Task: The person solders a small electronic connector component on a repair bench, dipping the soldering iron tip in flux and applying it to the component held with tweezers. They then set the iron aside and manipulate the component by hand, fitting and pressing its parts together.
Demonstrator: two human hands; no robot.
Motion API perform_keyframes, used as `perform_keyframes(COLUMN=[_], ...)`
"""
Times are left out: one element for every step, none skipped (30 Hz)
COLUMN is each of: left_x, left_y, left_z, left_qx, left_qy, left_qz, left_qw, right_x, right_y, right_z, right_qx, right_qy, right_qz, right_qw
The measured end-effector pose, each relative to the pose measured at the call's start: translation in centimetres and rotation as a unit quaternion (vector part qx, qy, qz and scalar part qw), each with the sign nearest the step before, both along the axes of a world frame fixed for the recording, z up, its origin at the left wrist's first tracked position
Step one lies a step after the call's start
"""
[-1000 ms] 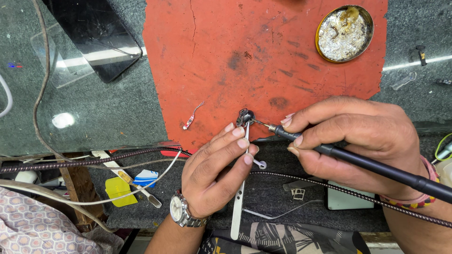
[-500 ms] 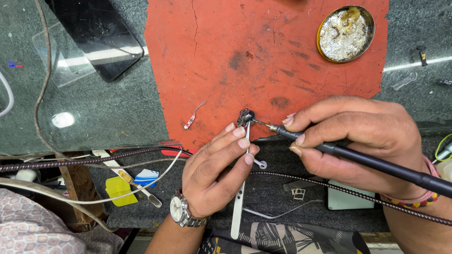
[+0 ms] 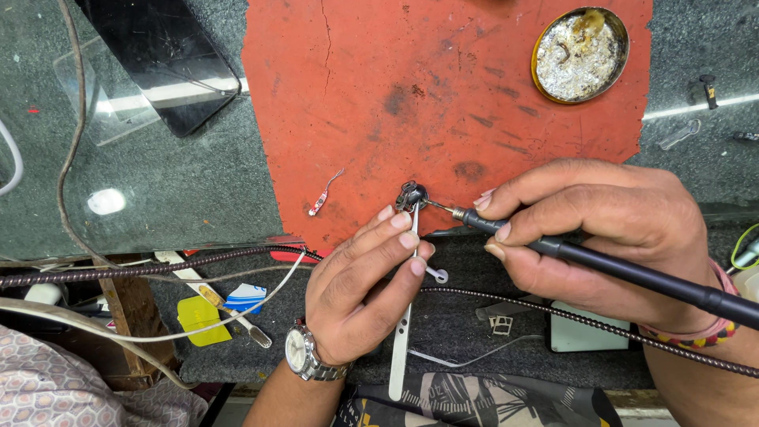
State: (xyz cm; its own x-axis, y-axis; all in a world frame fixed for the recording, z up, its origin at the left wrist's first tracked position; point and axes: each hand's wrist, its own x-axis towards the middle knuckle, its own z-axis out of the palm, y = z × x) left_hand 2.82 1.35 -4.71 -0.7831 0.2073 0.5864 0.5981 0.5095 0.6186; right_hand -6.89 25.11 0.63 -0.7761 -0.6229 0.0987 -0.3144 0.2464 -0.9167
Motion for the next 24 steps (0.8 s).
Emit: perform_keyframes(left_x=[0.00, -0.02, -0.03, -0.04, -0.05, -0.06, -0.06, -0.03, -0.04, -0.05, -0.06, -0.08, -0.08, -0.06, -0.04, -0.01, 0.01, 0.03, 0.04, 0.06, 0.07, 0.06, 0.05, 0.04], left_y=[-0.02, -0.02, -0.03, -0.04, -0.05, -0.03, -0.01, -0.02, 0.00, 0.00, -0.03, -0.07, -0.09, -0.05, 0.01, 0.06, 0.08, 0.08, 0.08, 0.09, 0.07, 0.07, 0.09, 0.12], left_z=[0.01, 0.00, -0.01, -0.02, -0.03, -0.03, -0.04, -0.04, -0.04, -0.05, -0.05, -0.04, -0.04, -0.03, -0.02, 0.00, 0.00, 0.02, 0.03, 0.01, 0.00, 0.00, -0.01, -0.03], left_qx=[0.000, -0.001, -0.001, -0.002, -0.003, -0.003, -0.003, -0.001, 0.000, 0.002, 0.001, 0.001, 0.000, 0.001, 0.001, 0.001, 0.002, 0.002, 0.001, 0.002, 0.001, 0.000, 0.003, 0.005], left_qy=[-0.002, 0.000, 0.001, 0.003, 0.004, 0.004, 0.004, 0.004, 0.004, 0.004, 0.003, 0.003, 0.003, 0.001, 0.000, -0.002, -0.003, -0.004, -0.005, -0.005, -0.005, -0.005, -0.004, -0.003], left_qz=[-0.001, -0.001, -0.001, -0.001, -0.001, 0.000, 0.000, 0.000, 0.000, 0.000, -0.001, -0.002, -0.004, -0.001, 0.002, 0.004, 0.005, 0.005, 0.006, 0.006, 0.006, 0.007, 0.006, 0.006], left_qw=[1.000, 1.000, 1.000, 1.000, 1.000, 1.000, 1.000, 1.000, 1.000, 1.000, 1.000, 1.000, 1.000, 1.000, 1.000, 1.000, 1.000, 1.000, 1.000, 1.000, 1.000, 1.000, 1.000, 1.000], right_x=[-0.01, 0.02, 0.10, 0.13, 0.13, 0.13, 0.13, 0.16, 0.19, 0.22, 0.23, 0.25, 0.27, 0.26, 0.23, 0.23, 0.25, 0.27, 0.30, 0.31, 0.33, 0.33, 0.35, 0.36], right_y=[-0.01, 0.01, 0.03, 0.03, -0.01, -0.06, -0.09, -0.14, -0.16, -0.18, -0.19, -0.22, -0.23, -0.21, -0.20, -0.17, -0.17, -0.19, -0.19, -0.18, -0.17, -0.15, -0.13, -0.11], right_z=[0.01, 0.06, 0.13, 0.16, 0.13, 0.08, 0.05, 0.03, 0.01, 0.00, -0.01, -0.03, -0.04, -0.04, -0.04, -0.04, -0.07, -0.10, -0.13, -0.16, -0.19, -0.20, -0.22, -0.24], right_qx=[0.000, -0.002, -0.005, -0.008, -0.007, -0.006, -0.005, -0.006, -0.006, -0.006, -0.005, -0.003, -0.001, 0.002, 0.005, 0.009, 0.008, 0.006, 0.005, 0.005, 0.004, 0.003, 0.003, 0.004], right_qy=[-0.003, -0.011, -0.020, -0.029, -0.021, -0.014, -0.007, -0.002, 0.002, 0.006, 0.009, 0.013, 0.016, 0.017, 0.019, 0.020, 0.022, 0.024, 0.027, 0.024, 0.022, 0.020, 0.020, 0.020], right_qz=[-0.001, -0.007, -0.013, -0.019, -0.020, -0.022, -0.023, -0.021, -0.020, -0.019, -0.019, -0.018, -0.018, -0.016, -0.015, -0.013, -0.012, -0.012, -0.011, -0.010, -0.009, -0.008, -0.008, -0.008], right_qw=[1.000, 1.000, 1.000, 0.999, 1.000, 1.000, 1.000, 1.000, 1.000, 1.000, 1.000, 1.000, 1.000, 1.000, 1.000, 1.000, 1.000, 1.000, 1.000, 1.000, 1.000, 1.000, 1.000, 1.000])
